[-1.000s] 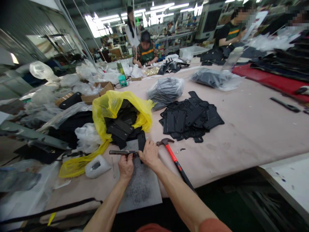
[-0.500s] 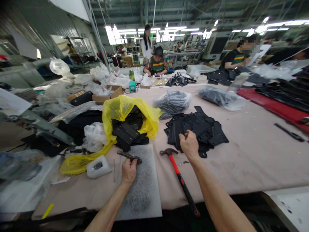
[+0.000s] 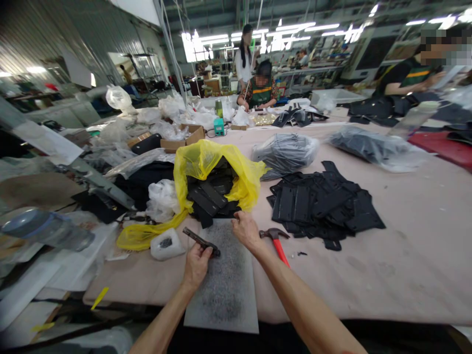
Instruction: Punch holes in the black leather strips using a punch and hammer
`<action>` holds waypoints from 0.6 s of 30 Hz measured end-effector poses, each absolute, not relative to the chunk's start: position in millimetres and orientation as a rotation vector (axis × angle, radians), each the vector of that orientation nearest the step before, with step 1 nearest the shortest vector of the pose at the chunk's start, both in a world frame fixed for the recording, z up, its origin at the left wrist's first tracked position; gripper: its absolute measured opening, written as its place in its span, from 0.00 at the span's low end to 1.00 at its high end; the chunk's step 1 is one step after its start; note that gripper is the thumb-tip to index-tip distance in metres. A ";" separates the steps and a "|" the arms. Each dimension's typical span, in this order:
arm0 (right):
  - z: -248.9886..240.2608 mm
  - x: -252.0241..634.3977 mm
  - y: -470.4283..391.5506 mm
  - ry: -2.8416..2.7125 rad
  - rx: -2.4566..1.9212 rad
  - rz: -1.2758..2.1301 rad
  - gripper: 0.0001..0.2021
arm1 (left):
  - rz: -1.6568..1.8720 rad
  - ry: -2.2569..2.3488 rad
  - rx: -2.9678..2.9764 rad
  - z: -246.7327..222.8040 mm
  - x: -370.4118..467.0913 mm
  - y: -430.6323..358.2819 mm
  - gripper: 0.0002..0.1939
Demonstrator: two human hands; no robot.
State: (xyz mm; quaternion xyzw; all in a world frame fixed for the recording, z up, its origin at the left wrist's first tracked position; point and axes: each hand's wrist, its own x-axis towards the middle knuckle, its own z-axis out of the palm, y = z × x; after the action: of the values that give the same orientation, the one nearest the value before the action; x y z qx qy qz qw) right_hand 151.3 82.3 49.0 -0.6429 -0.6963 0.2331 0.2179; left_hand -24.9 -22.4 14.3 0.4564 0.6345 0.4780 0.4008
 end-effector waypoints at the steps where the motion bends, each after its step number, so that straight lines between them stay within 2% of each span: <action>1: 54.4 144.3 88.4 -1.960 -1.761 0.644 0.12 | 1.216 1.585 1.126 14.6 -27.7 -26.2 0.10; 5: 66.5 111.3 90.8 -2.146 -1.643 0.657 0.13 | 1.274 1.472 0.891 18.3 -39.7 -47.3 0.12; 10: 55.9 59.3 54.0 -2.451 -1.474 0.658 0.11 | 1.330 1.437 0.652 27.5 -65.1 -90.1 0.14; 18: 40.9 -12.2 20.8 -2.732 -1.257 0.402 0.12 | 1.622 1.553 0.344 30.1 -103.0 -154.4 0.17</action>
State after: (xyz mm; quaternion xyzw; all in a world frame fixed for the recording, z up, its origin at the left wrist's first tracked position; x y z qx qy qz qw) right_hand -12.2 20.8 40.9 -0.4137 -0.8991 0.1324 0.0534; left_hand -103.0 -154.4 30.1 0.1372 0.6201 0.6474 0.4213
